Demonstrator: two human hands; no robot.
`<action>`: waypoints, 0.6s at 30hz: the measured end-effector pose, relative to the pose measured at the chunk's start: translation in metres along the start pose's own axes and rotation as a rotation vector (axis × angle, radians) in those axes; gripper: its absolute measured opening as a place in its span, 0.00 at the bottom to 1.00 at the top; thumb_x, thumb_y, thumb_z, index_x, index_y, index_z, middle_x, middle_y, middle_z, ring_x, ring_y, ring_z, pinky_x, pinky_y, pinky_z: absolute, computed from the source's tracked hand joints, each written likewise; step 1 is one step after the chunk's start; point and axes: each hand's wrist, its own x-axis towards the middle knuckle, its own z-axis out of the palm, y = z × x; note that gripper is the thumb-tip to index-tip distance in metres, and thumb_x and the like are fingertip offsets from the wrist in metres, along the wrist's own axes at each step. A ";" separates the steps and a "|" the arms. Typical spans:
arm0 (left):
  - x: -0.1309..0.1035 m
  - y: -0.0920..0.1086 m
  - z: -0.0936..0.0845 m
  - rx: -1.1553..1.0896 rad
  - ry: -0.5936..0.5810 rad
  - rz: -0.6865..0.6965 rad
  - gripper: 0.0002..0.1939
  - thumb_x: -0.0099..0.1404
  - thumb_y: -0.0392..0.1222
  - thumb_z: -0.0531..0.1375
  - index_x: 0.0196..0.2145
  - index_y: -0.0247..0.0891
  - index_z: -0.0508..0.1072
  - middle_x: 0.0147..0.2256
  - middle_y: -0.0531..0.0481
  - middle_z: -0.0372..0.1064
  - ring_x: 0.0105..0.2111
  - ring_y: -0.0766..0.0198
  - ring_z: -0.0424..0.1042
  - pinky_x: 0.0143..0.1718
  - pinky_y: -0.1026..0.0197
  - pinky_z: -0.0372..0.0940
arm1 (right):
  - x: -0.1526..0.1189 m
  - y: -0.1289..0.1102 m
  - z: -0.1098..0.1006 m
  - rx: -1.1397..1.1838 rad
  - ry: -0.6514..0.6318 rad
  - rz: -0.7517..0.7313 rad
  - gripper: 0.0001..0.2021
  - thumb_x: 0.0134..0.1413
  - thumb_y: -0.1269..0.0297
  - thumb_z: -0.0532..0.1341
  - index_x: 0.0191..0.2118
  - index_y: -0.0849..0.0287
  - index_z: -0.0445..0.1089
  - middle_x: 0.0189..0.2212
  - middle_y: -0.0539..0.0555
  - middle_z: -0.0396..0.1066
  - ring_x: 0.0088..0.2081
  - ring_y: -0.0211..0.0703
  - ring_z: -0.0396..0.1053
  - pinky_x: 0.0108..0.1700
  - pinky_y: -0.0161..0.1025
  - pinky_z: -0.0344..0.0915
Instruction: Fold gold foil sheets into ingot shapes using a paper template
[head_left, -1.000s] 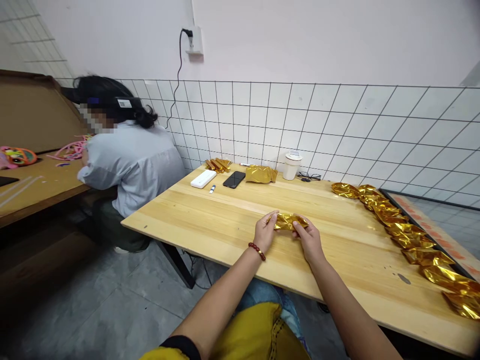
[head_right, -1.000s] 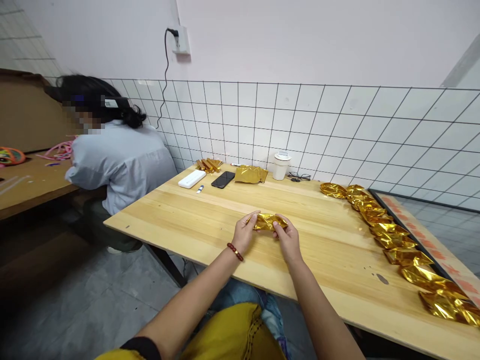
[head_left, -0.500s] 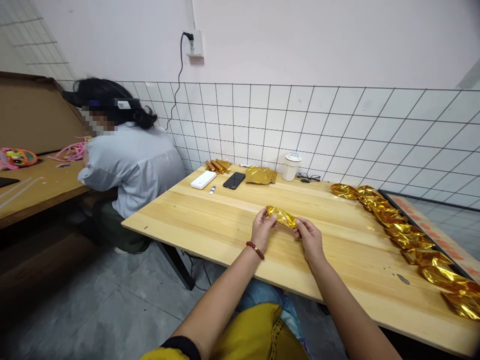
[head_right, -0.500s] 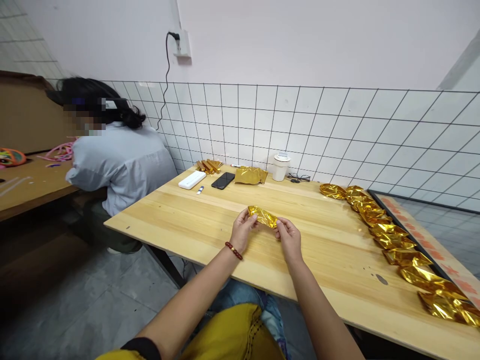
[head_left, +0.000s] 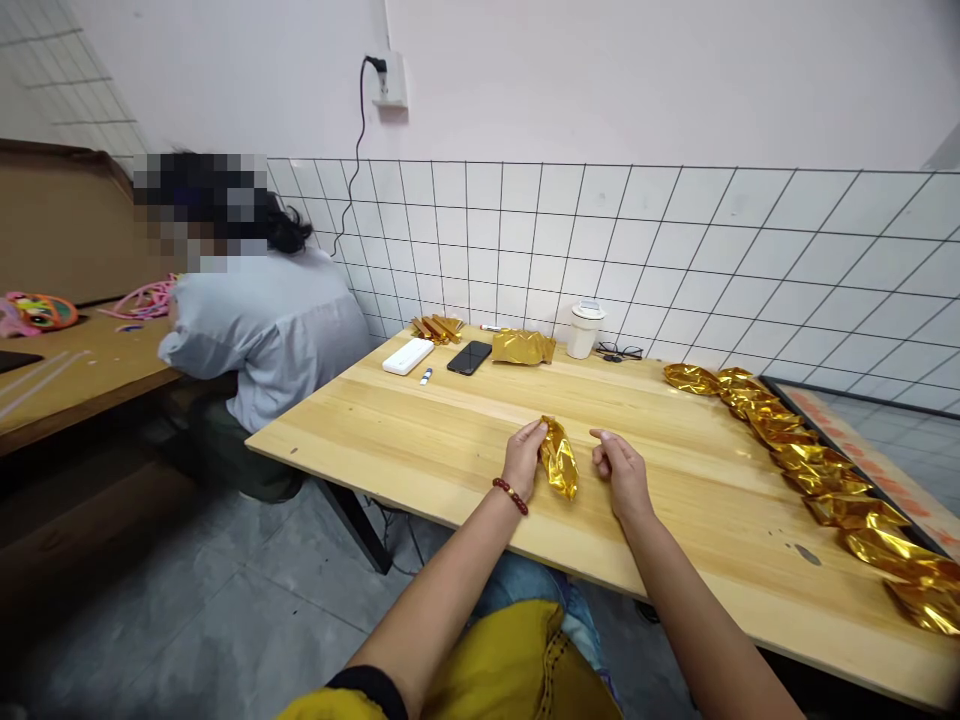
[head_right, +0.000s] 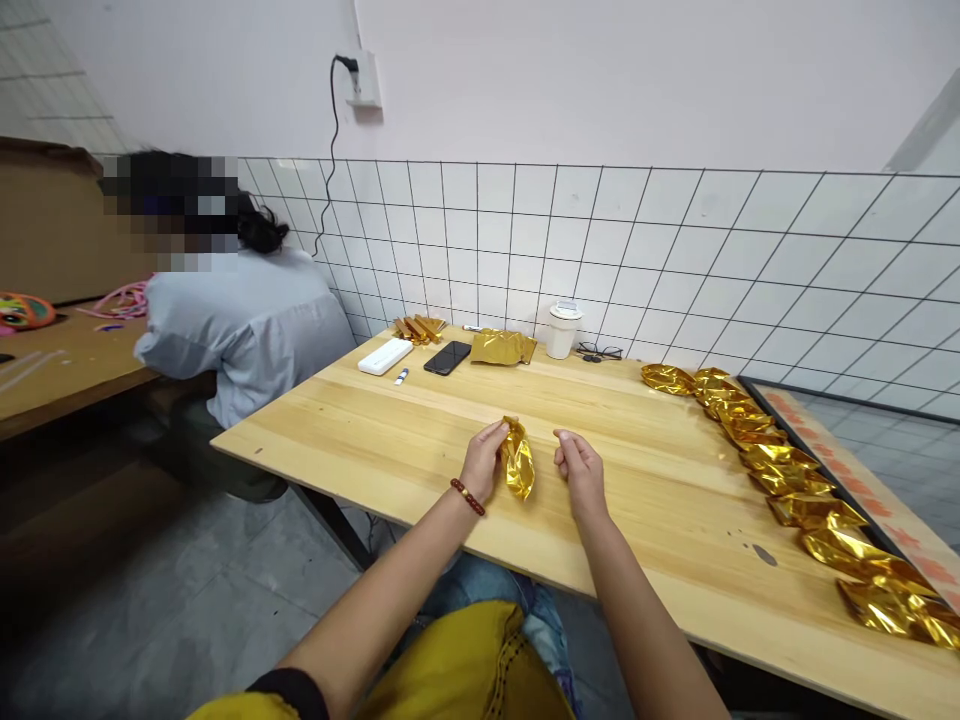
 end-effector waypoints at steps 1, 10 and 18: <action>-0.002 0.000 0.001 0.037 -0.042 -0.004 0.19 0.49 0.50 0.69 0.35 0.34 0.80 0.32 0.47 0.75 0.32 0.65 0.70 0.36 0.62 0.62 | 0.000 0.000 0.000 0.004 -0.027 0.008 0.20 0.52 0.47 0.63 0.42 0.60 0.74 0.20 0.46 0.63 0.20 0.32 0.53 0.22 0.33 0.48; -0.011 0.001 0.003 0.209 -0.245 -0.034 0.21 0.52 0.52 0.68 0.39 0.34 0.80 0.34 0.45 0.75 0.29 0.65 0.68 0.32 0.62 0.62 | -0.005 -0.004 0.008 0.023 -0.176 0.092 0.19 0.39 0.51 0.71 0.32 0.58 0.70 0.20 0.47 0.68 0.21 0.36 0.62 0.25 0.34 0.58; -0.007 0.000 0.000 0.149 -0.124 0.009 0.24 0.53 0.52 0.68 0.45 0.38 0.76 0.42 0.43 0.73 0.35 0.64 0.71 0.39 0.62 0.65 | 0.008 0.007 0.002 0.127 0.167 0.098 0.20 0.36 0.51 0.72 0.31 0.58 0.69 0.22 0.48 0.71 0.20 0.36 0.65 0.22 0.33 0.64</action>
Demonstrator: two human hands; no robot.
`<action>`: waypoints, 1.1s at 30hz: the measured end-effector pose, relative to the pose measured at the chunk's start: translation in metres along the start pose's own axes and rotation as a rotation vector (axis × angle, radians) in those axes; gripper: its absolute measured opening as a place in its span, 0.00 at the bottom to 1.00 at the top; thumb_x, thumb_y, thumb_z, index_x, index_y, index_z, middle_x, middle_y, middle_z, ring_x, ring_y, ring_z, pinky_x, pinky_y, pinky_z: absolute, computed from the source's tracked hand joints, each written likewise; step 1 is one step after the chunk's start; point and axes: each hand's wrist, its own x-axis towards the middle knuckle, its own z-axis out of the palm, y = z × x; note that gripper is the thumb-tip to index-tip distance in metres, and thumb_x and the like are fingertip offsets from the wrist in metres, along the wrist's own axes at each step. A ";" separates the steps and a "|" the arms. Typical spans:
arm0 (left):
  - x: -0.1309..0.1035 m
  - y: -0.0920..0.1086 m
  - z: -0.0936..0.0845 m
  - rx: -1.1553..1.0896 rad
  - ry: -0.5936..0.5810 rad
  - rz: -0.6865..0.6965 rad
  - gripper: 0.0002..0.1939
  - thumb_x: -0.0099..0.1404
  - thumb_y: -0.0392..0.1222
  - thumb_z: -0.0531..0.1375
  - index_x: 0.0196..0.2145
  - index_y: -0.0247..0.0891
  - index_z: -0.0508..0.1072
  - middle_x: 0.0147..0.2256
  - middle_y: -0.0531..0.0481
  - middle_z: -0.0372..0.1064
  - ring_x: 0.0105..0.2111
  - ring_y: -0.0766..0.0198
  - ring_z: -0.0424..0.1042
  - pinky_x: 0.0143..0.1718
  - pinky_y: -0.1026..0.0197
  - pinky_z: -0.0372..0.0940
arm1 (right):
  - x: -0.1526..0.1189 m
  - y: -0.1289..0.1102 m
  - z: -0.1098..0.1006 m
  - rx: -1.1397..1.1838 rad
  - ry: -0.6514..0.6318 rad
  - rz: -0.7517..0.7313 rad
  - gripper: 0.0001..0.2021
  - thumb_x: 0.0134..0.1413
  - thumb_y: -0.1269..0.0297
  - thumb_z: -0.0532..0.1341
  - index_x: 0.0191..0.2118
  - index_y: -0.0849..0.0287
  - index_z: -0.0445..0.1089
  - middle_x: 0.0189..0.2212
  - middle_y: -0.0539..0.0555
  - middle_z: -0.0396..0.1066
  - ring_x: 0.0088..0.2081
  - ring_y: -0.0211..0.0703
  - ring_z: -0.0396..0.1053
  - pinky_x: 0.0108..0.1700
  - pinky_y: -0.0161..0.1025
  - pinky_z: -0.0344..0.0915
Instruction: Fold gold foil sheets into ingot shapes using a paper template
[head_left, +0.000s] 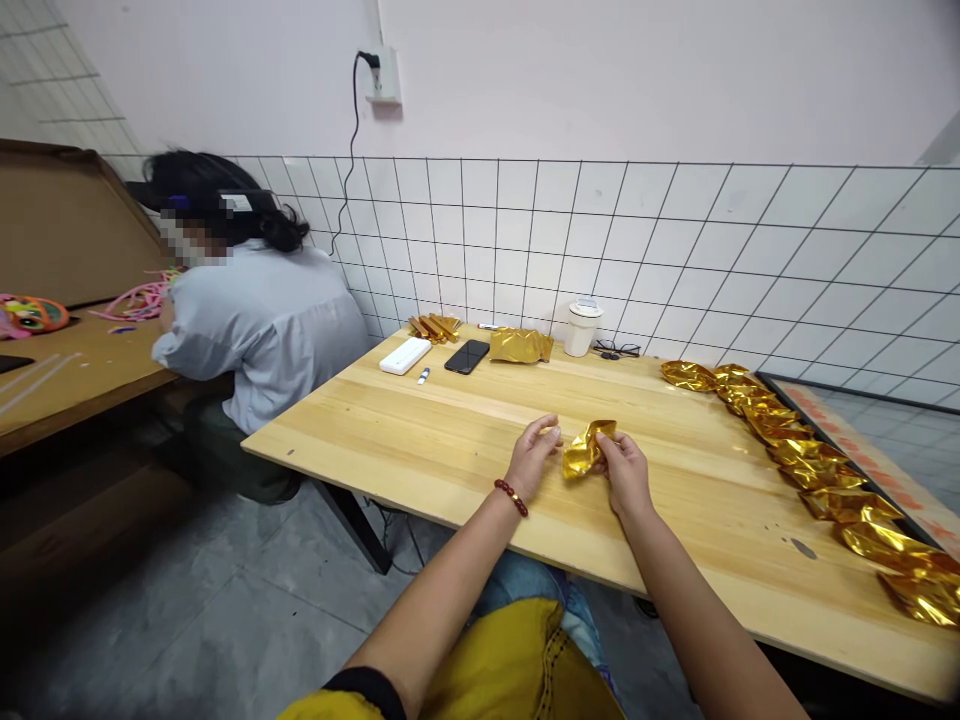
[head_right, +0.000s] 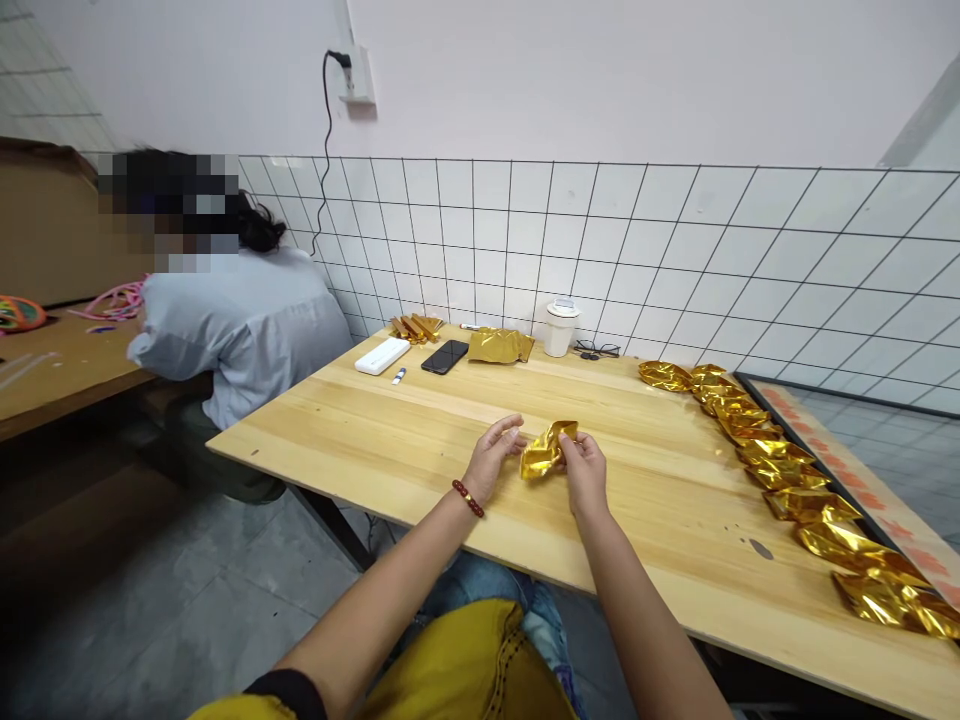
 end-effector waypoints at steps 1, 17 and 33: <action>0.001 -0.001 0.000 -0.007 0.010 -0.005 0.25 0.52 0.51 0.69 0.45 0.38 0.76 0.46 0.42 0.71 0.37 0.64 0.71 0.40 0.62 0.65 | 0.002 0.000 -0.001 0.020 0.040 0.028 0.20 0.35 0.52 0.72 0.31 0.58 0.68 0.21 0.48 0.71 0.20 0.36 0.66 0.21 0.34 0.65; 0.009 -0.010 -0.001 0.174 0.083 -0.011 0.18 0.55 0.51 0.65 0.38 0.35 0.78 0.27 0.48 0.73 0.18 0.71 0.64 0.20 0.66 0.59 | -0.003 -0.003 0.003 0.005 -0.082 0.047 0.20 0.41 0.50 0.69 0.37 0.57 0.69 0.26 0.48 0.71 0.18 0.32 0.64 0.18 0.31 0.61; 0.003 -0.003 0.001 0.149 0.121 0.141 0.10 0.54 0.45 0.67 0.35 0.41 0.80 0.34 0.46 0.74 0.37 0.59 0.72 0.40 0.58 0.67 | -0.006 0.000 0.002 -0.184 -0.149 -0.092 0.23 0.48 0.41 0.62 0.31 0.59 0.72 0.23 0.49 0.68 0.18 0.33 0.61 0.19 0.32 0.59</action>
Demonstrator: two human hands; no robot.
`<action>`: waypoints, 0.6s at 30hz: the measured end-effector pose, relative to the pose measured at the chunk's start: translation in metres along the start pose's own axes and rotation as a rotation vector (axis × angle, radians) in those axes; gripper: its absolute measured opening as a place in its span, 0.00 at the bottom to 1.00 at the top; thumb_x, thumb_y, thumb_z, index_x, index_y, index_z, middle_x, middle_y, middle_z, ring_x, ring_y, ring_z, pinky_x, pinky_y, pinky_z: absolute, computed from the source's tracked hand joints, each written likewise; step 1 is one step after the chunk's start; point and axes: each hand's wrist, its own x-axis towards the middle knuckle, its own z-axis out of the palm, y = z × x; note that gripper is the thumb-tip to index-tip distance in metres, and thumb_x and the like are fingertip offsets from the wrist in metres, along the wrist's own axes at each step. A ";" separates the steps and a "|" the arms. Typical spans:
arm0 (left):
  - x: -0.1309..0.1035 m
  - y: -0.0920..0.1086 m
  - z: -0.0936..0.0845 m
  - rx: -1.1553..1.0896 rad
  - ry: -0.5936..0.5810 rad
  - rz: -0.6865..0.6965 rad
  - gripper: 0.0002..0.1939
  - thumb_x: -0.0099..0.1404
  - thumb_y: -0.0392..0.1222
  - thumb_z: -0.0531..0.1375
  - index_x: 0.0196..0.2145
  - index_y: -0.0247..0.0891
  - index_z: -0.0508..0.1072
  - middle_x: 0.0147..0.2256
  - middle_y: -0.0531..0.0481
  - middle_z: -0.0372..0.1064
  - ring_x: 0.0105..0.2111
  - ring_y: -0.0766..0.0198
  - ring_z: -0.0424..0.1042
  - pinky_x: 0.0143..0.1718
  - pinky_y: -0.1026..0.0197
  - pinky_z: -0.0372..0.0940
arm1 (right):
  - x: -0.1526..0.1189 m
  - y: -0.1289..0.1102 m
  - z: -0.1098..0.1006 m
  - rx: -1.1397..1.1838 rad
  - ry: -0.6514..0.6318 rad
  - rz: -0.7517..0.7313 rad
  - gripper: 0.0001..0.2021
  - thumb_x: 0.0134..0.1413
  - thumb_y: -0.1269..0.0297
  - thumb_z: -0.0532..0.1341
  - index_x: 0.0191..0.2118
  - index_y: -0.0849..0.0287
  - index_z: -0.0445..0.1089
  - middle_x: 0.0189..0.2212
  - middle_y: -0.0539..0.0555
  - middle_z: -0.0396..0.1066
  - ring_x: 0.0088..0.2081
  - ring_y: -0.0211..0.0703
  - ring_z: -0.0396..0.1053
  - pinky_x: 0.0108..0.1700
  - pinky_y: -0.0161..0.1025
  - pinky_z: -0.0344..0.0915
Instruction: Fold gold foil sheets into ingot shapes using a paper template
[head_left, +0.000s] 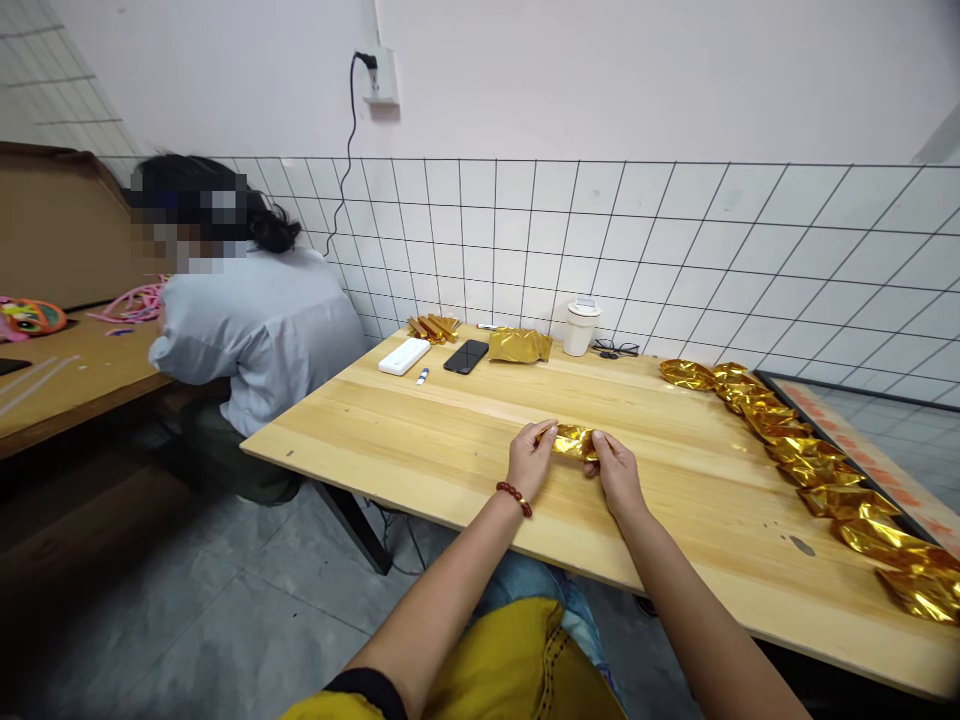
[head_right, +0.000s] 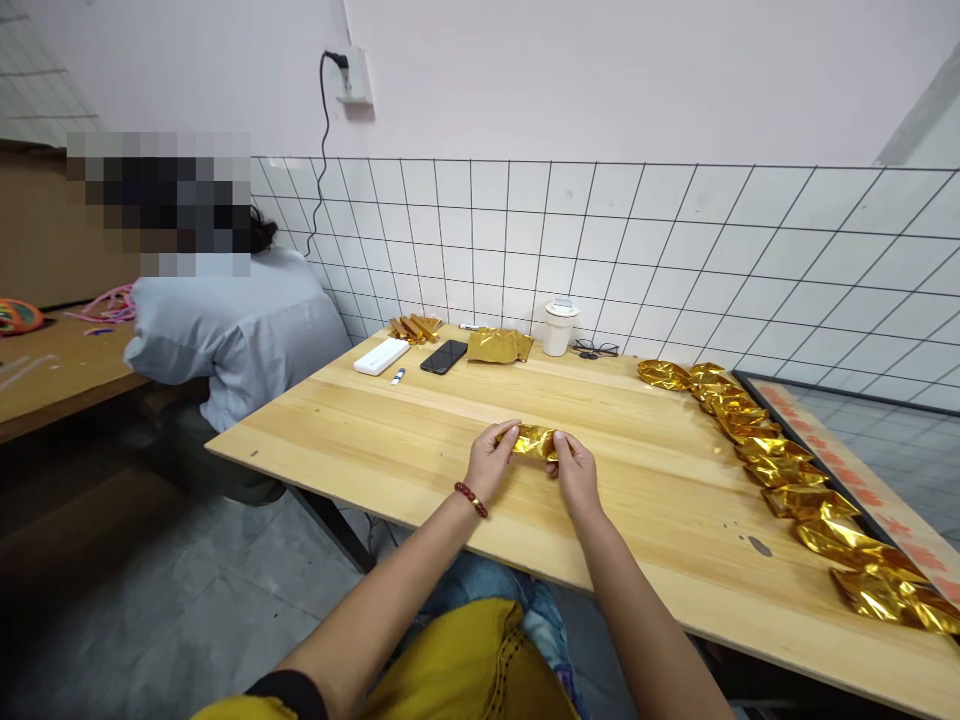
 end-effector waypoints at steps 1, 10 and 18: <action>-0.001 0.001 0.000 0.010 -0.008 0.016 0.10 0.54 0.45 0.67 0.35 0.41 0.80 0.34 0.45 0.73 0.38 0.59 0.71 0.41 0.58 0.67 | 0.001 0.001 0.000 0.009 0.013 0.001 0.23 0.47 0.41 0.63 0.31 0.60 0.72 0.22 0.49 0.67 0.18 0.33 0.61 0.19 0.32 0.59; 0.000 0.000 0.004 -0.056 -0.109 -0.132 0.24 0.56 0.55 0.65 0.47 0.39 0.77 0.44 0.43 0.73 0.25 0.69 0.68 0.22 0.66 0.62 | -0.001 -0.003 0.002 -0.026 0.053 -0.071 0.20 0.49 0.45 0.63 0.36 0.58 0.74 0.23 0.49 0.68 0.19 0.33 0.57 0.20 0.33 0.56; -0.001 -0.002 0.008 -0.072 -0.189 -0.112 0.24 0.58 0.57 0.63 0.46 0.39 0.77 0.48 0.42 0.73 0.27 0.67 0.72 0.25 0.64 0.68 | -0.003 -0.007 0.003 -0.097 0.048 -0.094 0.21 0.52 0.43 0.60 0.37 0.58 0.74 0.19 0.48 0.65 0.19 0.35 0.55 0.21 0.35 0.56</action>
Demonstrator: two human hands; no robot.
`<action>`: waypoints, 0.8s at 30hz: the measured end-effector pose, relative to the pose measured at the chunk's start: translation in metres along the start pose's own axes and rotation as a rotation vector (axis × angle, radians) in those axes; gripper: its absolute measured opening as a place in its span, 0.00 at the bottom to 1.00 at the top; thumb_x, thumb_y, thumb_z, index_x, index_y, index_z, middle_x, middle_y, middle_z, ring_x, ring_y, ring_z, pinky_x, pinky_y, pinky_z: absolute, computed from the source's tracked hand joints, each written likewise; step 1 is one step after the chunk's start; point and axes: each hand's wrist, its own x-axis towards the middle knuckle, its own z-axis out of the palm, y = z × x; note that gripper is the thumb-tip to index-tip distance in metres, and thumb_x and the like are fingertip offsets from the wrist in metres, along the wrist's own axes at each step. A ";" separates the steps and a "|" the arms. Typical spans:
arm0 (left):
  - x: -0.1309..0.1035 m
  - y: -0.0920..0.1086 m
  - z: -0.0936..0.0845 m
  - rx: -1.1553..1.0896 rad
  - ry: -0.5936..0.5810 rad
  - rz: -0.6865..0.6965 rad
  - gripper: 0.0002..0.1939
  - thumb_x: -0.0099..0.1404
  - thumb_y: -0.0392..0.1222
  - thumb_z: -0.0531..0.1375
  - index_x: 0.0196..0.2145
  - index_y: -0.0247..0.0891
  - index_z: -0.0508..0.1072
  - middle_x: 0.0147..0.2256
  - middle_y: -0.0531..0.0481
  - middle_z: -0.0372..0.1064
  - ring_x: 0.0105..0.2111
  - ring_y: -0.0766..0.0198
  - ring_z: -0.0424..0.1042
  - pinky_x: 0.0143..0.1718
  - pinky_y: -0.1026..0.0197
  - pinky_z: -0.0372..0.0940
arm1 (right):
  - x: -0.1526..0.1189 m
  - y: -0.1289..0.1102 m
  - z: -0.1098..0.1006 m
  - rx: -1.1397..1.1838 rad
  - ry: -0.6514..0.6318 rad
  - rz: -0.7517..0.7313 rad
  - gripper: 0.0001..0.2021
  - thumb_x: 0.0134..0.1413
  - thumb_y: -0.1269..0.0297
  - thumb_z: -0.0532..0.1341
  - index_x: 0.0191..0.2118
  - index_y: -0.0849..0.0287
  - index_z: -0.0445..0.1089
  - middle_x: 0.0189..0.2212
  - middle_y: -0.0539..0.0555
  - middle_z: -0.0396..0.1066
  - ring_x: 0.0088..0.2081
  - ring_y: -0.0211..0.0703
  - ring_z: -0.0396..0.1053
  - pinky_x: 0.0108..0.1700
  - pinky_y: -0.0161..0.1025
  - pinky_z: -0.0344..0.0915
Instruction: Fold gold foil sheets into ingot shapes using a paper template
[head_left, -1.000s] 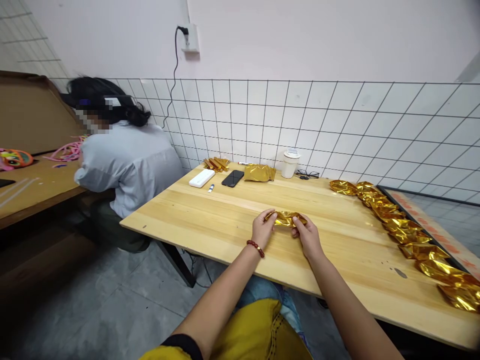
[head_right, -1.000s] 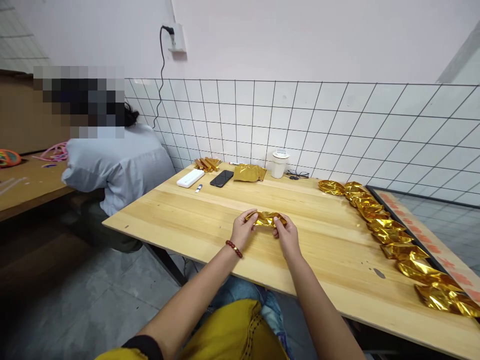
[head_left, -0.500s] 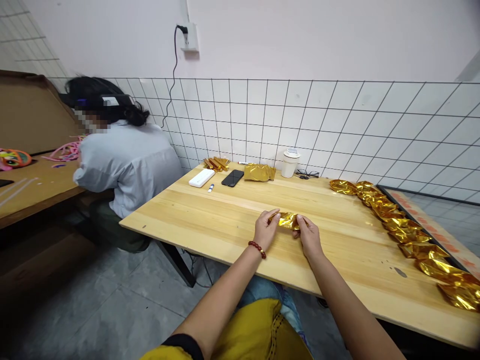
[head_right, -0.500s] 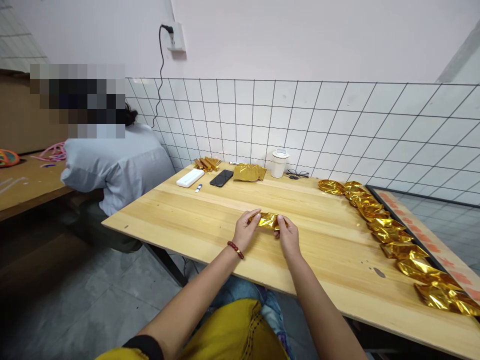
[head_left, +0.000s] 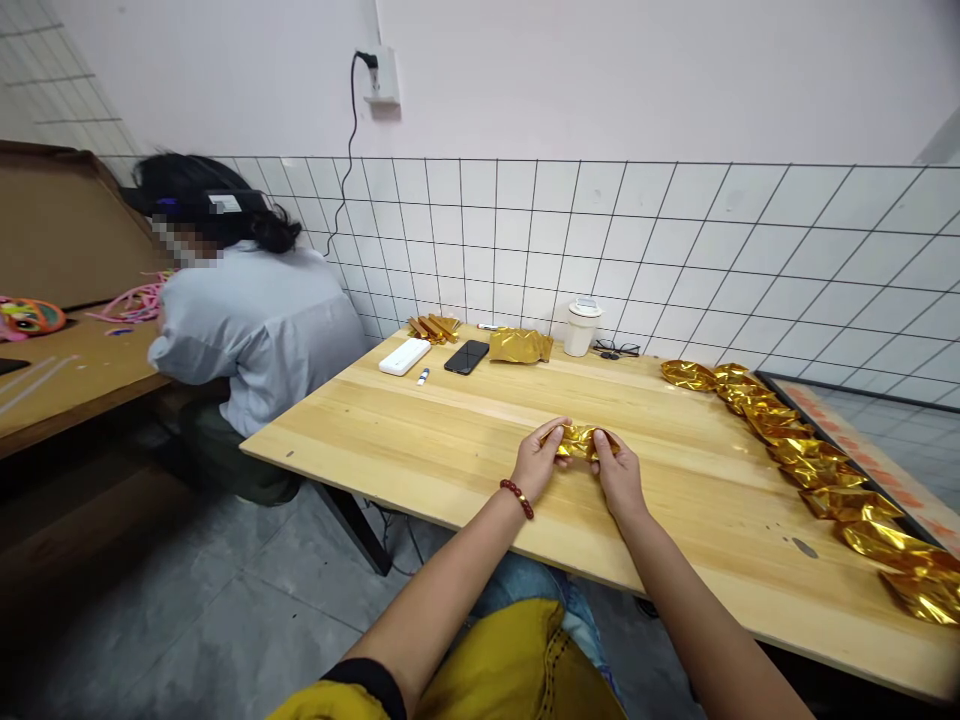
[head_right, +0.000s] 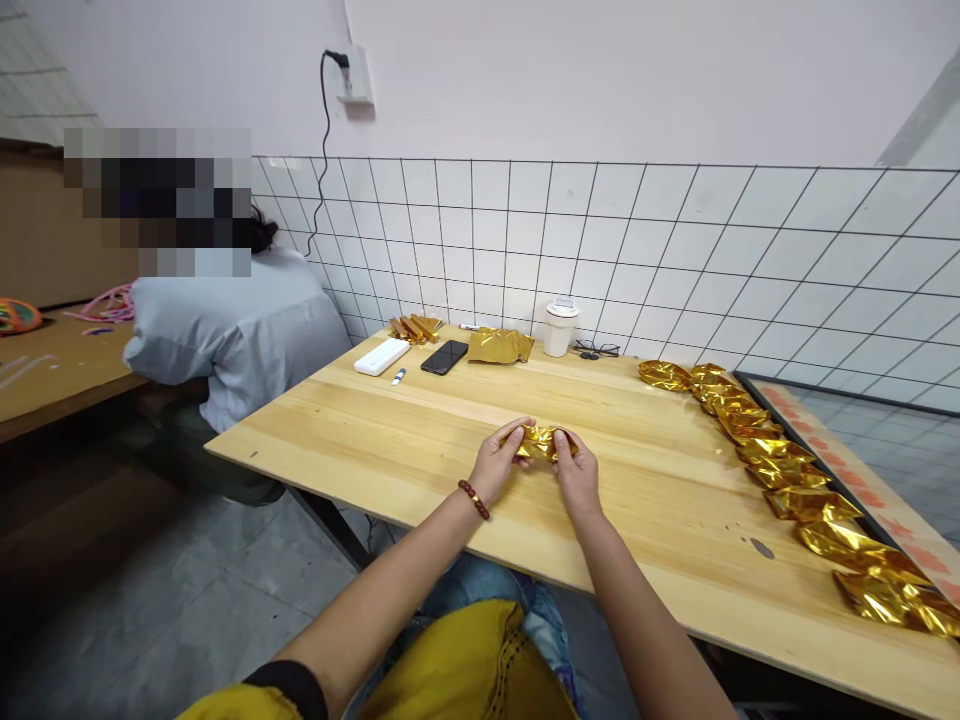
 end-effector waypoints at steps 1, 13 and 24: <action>0.000 0.000 0.000 -0.004 0.000 0.003 0.24 0.57 0.56 0.63 0.46 0.39 0.78 0.49 0.42 0.73 0.29 0.65 0.73 0.26 0.63 0.69 | 0.000 0.001 0.000 0.001 0.001 0.003 0.22 0.52 0.43 0.60 0.37 0.59 0.74 0.20 0.48 0.65 0.19 0.35 0.56 0.21 0.35 0.56; 0.002 -0.005 0.003 0.064 0.152 0.010 0.21 0.58 0.53 0.64 0.43 0.35 0.79 0.38 0.43 0.76 0.25 0.65 0.71 0.22 0.63 0.67 | -0.001 0.006 0.002 -0.005 0.039 0.050 0.25 0.51 0.39 0.59 0.34 0.59 0.72 0.14 0.45 0.60 0.16 0.35 0.54 0.19 0.34 0.52; 0.009 -0.005 -0.005 -0.119 0.210 -0.027 0.30 0.58 0.62 0.60 0.46 0.33 0.76 0.43 0.40 0.75 0.35 0.60 0.74 0.28 0.63 0.69 | 0.006 0.011 0.000 0.191 0.025 0.177 0.23 0.51 0.40 0.59 0.35 0.59 0.70 0.19 0.47 0.67 0.17 0.32 0.56 0.19 0.31 0.52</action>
